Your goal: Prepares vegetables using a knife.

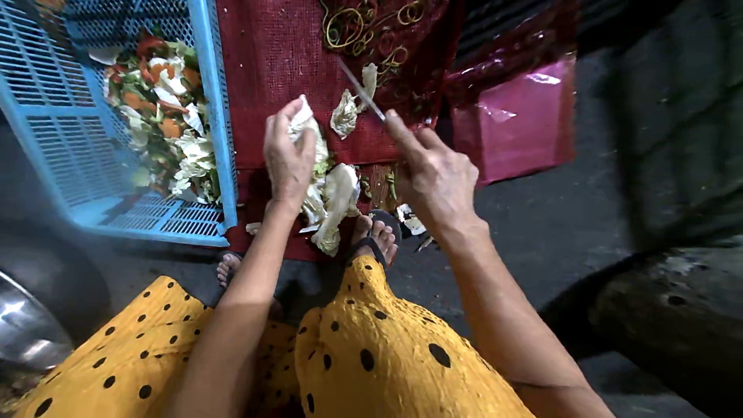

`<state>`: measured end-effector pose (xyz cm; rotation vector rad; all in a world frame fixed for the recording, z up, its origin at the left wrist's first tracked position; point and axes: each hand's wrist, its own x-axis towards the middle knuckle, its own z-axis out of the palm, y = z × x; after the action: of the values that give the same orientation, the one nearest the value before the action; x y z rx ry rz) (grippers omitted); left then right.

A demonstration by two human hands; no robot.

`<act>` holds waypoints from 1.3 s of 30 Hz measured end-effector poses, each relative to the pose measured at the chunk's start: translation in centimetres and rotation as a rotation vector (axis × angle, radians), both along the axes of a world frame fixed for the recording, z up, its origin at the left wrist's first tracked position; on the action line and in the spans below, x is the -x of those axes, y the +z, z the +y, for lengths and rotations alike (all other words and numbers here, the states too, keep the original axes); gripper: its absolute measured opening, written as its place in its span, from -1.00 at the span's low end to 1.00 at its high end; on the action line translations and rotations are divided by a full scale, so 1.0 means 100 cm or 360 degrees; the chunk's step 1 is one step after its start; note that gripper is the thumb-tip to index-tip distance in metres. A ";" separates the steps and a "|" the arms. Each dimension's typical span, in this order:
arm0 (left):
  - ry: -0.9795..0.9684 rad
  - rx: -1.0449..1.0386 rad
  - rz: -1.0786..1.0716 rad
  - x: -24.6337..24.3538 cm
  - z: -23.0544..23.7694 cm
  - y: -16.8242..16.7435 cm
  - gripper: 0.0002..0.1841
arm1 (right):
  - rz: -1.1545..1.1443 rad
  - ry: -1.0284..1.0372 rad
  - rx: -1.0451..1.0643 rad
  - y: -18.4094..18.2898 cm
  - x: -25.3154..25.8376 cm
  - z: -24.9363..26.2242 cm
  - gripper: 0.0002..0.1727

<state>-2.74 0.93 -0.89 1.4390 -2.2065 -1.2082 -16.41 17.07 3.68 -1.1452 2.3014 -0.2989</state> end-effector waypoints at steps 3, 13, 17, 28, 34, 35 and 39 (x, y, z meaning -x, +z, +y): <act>-0.0316 0.0074 -0.0374 0.031 0.006 -0.001 -0.44 | 0.0022 -0.0168 0.0096 0.006 0.011 0.003 -0.28; -0.0722 0.0314 -0.0362 0.048 0.018 -0.020 -0.72 | -0.0150 -0.0591 0.0529 0.001 0.029 0.041 -0.31; -0.1141 0.0113 -0.0020 0.031 0.071 0.017 -0.75 | -0.0131 -0.0691 0.0608 0.012 0.044 0.044 -0.30; -0.0359 -0.1199 0.0656 0.012 0.021 0.012 -0.06 | -0.1263 -0.0892 0.0921 0.013 0.030 0.043 -0.24; 0.0136 -0.1108 0.0780 0.005 0.010 0.023 -0.48 | -0.1455 -0.1092 0.0574 -0.011 -0.003 0.031 -0.41; 0.0152 -0.1118 0.0781 0.004 0.012 0.024 -0.50 | -0.1518 -0.1129 0.0571 -0.013 -0.010 0.028 -0.43; 0.0306 -0.1254 0.0741 0.005 0.021 0.037 -0.50 | -0.1881 -0.1289 0.0655 -0.019 -0.026 0.009 -0.50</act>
<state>-3.28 3.07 2.79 1.3463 -1.2921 -2.1971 -13.77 17.93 1.80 0.0257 1.4685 -1.3580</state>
